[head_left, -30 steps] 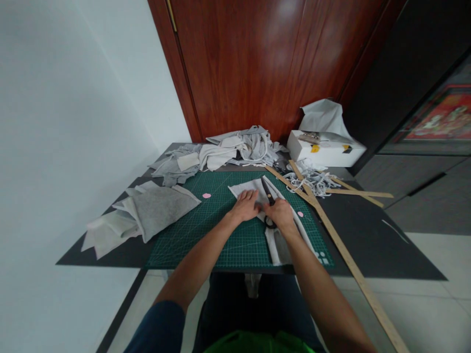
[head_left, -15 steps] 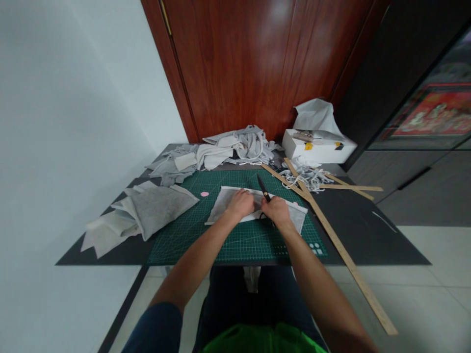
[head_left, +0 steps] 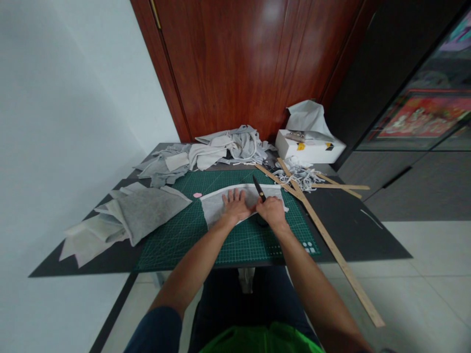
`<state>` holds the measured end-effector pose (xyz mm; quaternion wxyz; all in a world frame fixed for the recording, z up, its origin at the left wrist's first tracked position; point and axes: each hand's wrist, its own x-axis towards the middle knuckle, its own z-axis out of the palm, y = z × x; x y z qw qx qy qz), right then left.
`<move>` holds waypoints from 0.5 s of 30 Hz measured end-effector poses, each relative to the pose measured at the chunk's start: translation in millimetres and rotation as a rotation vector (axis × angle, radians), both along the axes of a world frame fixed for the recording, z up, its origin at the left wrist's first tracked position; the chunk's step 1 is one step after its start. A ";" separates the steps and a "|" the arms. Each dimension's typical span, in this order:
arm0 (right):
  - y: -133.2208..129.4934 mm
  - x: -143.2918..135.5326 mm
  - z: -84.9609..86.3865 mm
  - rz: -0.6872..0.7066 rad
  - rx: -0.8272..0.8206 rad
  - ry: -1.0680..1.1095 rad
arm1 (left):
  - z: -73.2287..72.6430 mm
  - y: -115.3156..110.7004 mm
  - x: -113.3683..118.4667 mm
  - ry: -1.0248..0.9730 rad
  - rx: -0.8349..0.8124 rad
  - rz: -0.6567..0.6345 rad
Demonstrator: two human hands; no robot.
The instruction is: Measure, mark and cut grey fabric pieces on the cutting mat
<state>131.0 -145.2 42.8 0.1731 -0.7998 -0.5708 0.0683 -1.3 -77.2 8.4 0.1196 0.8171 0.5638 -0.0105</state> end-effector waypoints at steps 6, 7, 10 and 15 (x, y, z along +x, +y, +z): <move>2.6 -6.6 2.1 -0.007 0.064 0.028 | 1.5 -12.5 18.2 -0.062 0.110 0.034; 2.5 -7.9 2.0 0.002 0.068 0.058 | 3.1 -11.7 16.5 -0.083 0.134 0.024; 1.8 -13.7 1.5 0.012 0.069 0.141 | 5.9 -4.0 4.7 -0.117 0.189 -0.056; 4.1 -29.3 5.1 0.079 0.049 0.282 | -3.2 6.6 -16.9 -0.041 0.115 -0.180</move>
